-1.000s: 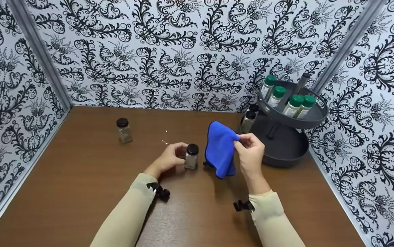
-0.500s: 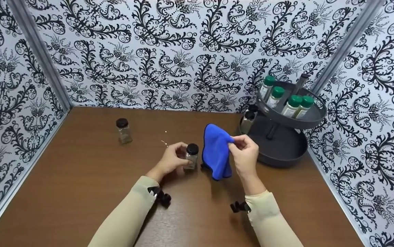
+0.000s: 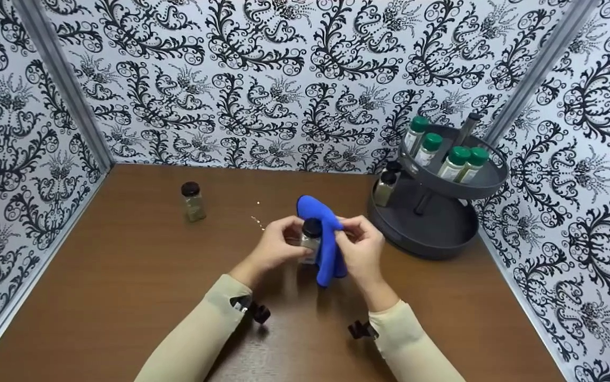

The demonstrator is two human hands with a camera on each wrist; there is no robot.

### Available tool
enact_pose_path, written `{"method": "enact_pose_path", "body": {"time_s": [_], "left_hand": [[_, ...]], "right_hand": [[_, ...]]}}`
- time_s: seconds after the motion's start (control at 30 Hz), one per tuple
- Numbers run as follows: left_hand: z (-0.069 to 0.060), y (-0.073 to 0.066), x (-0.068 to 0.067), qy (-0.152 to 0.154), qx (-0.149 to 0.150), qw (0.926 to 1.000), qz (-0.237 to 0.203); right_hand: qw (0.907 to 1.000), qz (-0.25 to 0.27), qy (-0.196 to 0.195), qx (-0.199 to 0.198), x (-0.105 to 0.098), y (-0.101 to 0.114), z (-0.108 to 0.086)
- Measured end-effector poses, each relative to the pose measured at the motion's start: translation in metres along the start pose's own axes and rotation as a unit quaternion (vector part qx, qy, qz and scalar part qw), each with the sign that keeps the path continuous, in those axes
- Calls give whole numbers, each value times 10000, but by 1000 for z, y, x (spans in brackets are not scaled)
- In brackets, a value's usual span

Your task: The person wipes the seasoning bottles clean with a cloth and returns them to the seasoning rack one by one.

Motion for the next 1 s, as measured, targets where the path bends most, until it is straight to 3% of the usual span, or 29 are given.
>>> {"method": "enact_pose_path", "body": {"time_s": [0.1, 0.2, 0.43, 0.7, 0.83, 1.0], "left_hand": [[0, -6, 1, -13, 20, 10000, 37], [0, -12, -2, -106, 52, 9999, -12], [2, -23, -17, -617, 100, 9977, -267], [2, -39, -30, -935, 229, 9943, -459], [0, -39, -26, -872, 267, 9951, -379], [-3, -33, -13, -608, 183, 9978, -209]], "right_hand": [[9992, 13, 27, -394, 1, 11, -4], [9986, -32, 82, -526, 5, 13, -8], [9976, -605, 300, -138, 15, -9, -18], [9845, -1574, 772, 85, 25, -32, -26], [9874, -1427, 688, 51, 22, -27, -23], [9963, -779, 265, -255, 12, -6, -15]]}}
Point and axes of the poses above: each hand's wrist, its own z-axis towards the middle knuckle, its own x-axis out of the palm, y = z × x, the point moved 9 cm from there along z, towards the middle knuckle, and after that the axes turned 12 degrees about -y, right-handed, at the moved point
